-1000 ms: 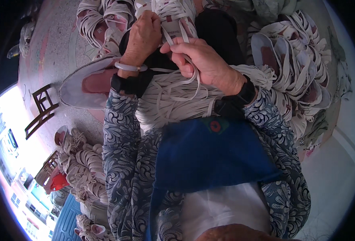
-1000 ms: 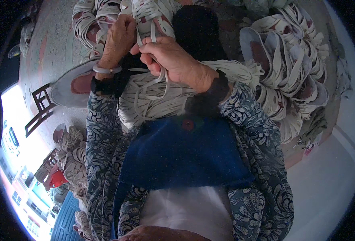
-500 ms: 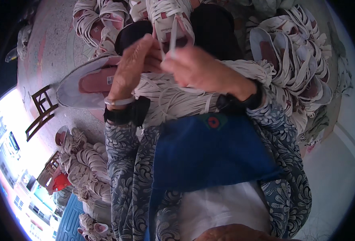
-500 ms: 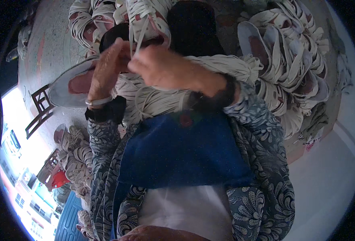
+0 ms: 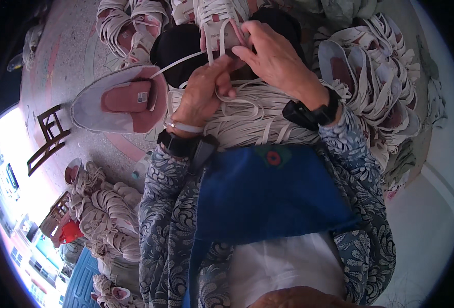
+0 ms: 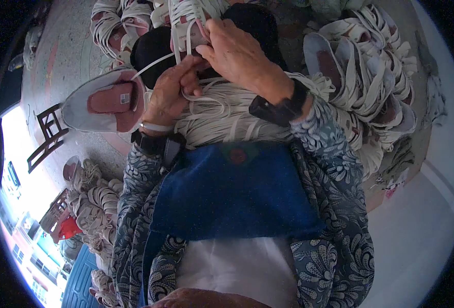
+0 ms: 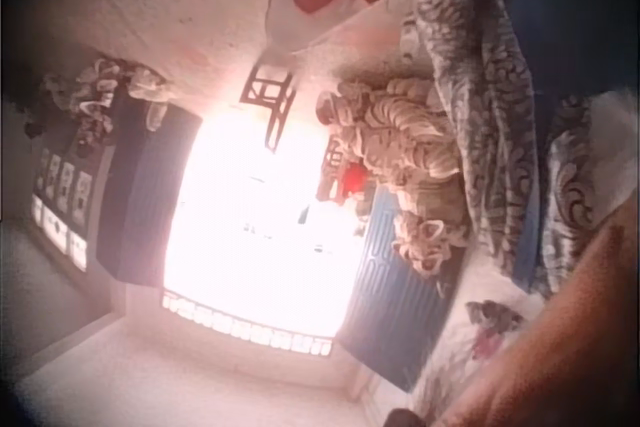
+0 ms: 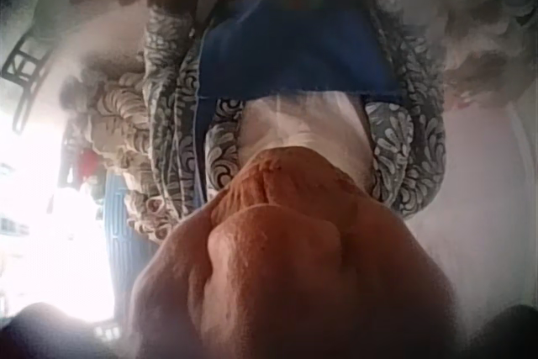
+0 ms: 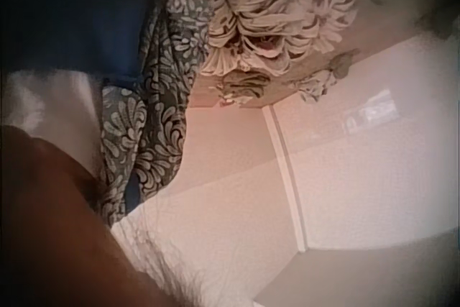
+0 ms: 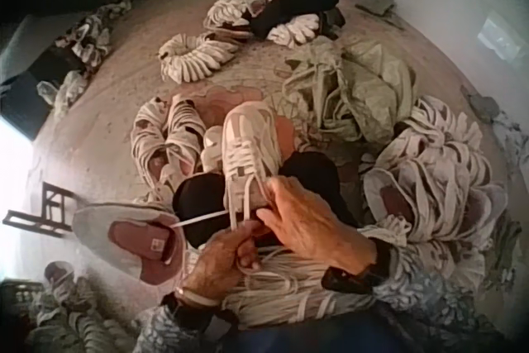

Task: The person sits on the floor and threads white shoelaces through the eyelets of a pink and white sneaker. They repeatedly pull the laces through the eyelets and adjust the shoe's position while working on a single shoe.

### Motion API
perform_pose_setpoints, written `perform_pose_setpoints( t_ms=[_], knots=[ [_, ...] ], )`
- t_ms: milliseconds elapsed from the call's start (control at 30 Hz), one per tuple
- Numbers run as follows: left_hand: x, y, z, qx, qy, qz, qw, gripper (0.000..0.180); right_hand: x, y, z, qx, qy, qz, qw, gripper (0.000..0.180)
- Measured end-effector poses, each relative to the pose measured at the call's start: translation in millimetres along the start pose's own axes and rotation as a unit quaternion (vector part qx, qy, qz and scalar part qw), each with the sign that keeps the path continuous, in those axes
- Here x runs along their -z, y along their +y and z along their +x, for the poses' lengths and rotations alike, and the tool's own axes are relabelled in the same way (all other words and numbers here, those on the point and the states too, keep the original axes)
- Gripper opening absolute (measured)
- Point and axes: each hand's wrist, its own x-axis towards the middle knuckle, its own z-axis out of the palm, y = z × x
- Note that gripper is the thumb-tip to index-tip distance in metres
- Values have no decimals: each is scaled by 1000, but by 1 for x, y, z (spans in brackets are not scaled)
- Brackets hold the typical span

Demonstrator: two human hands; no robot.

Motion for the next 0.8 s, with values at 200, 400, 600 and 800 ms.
perform_pose_setpoints(
  t_ms=[200,400,600,800],
  knots=[
    [2,-1,33,-17,26,-215,976,16,-19,29,22,32,26,-51,998,29],
    [-12,0,36,-93,48,-77,992,15,-2,40,29,-20,0,31,999,22],
    [-15,1,-8,-161,157,83,971,22,8,20,20,-22,3,60,998,11],
    [17,19,-28,-217,96,396,887,39,13,4,8,-75,-124,140,980,19]
  ],
)
